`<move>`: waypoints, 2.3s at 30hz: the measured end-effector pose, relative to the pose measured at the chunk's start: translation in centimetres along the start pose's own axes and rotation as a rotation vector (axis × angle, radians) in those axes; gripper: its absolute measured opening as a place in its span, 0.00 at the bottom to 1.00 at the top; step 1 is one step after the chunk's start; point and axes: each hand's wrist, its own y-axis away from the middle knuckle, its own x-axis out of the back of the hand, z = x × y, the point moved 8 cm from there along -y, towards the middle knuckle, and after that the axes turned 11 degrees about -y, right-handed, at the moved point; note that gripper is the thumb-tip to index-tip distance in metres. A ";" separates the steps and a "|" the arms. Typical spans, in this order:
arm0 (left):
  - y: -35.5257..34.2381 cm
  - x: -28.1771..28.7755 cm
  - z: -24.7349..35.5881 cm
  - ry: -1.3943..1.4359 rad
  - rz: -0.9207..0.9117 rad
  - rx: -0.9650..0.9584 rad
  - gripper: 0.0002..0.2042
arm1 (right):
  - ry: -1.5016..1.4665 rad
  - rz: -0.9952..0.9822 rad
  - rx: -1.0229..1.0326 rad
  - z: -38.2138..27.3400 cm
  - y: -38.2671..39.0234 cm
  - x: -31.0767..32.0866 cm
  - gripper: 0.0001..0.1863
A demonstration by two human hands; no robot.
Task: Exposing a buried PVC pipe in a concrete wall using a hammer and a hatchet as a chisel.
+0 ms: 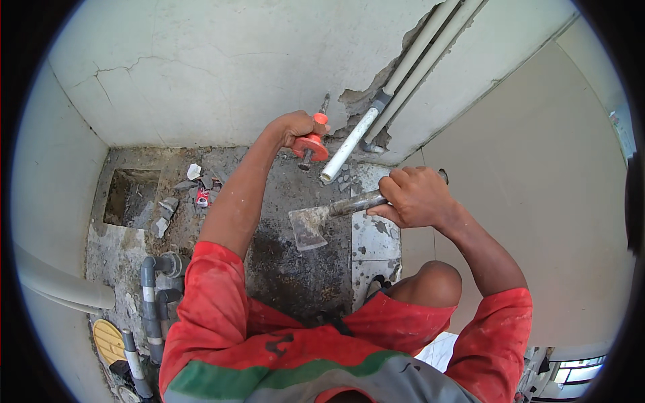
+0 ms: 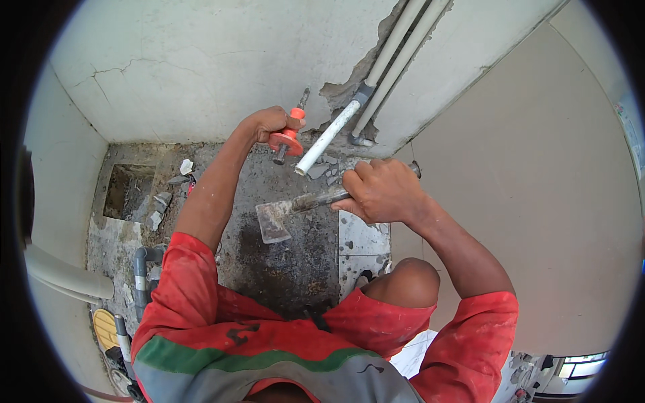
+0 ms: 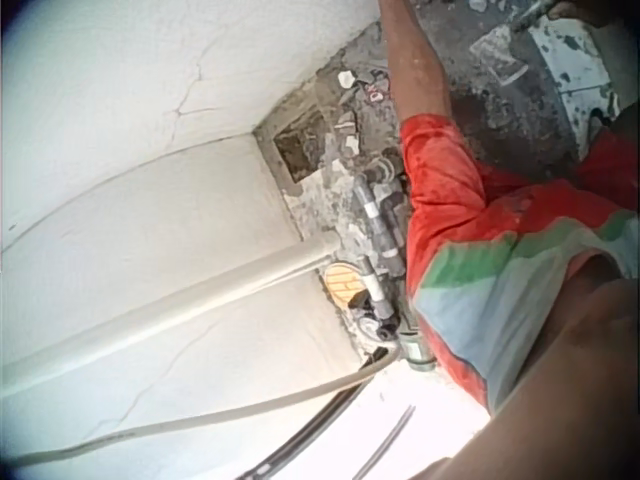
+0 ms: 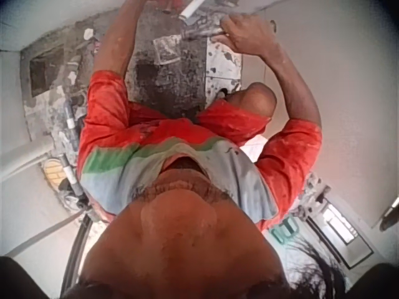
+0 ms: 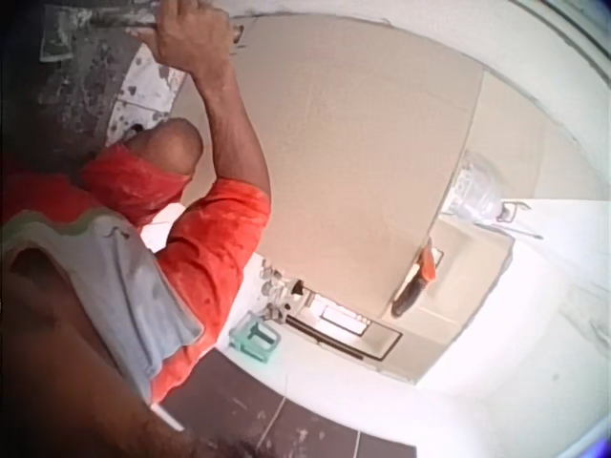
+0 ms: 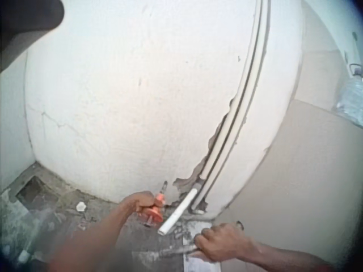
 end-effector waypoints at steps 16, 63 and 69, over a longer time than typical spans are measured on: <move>-0.3 -0.5 3.4 -0.063 0.157 -0.171 0.15 | 0.051 -0.113 -0.291 3.8 -0.5 -2.3 0.26; -1.2 0.4 3.2 -0.043 0.147 -0.117 0.13 | -0.172 -0.005 0.061 -3.7 0.5 -1.0 0.29; -1.9 0.3 2.4 -0.011 0.165 -0.139 0.13 | -0.010 0.023 -0.373 6.2 2.1 -2.7 0.30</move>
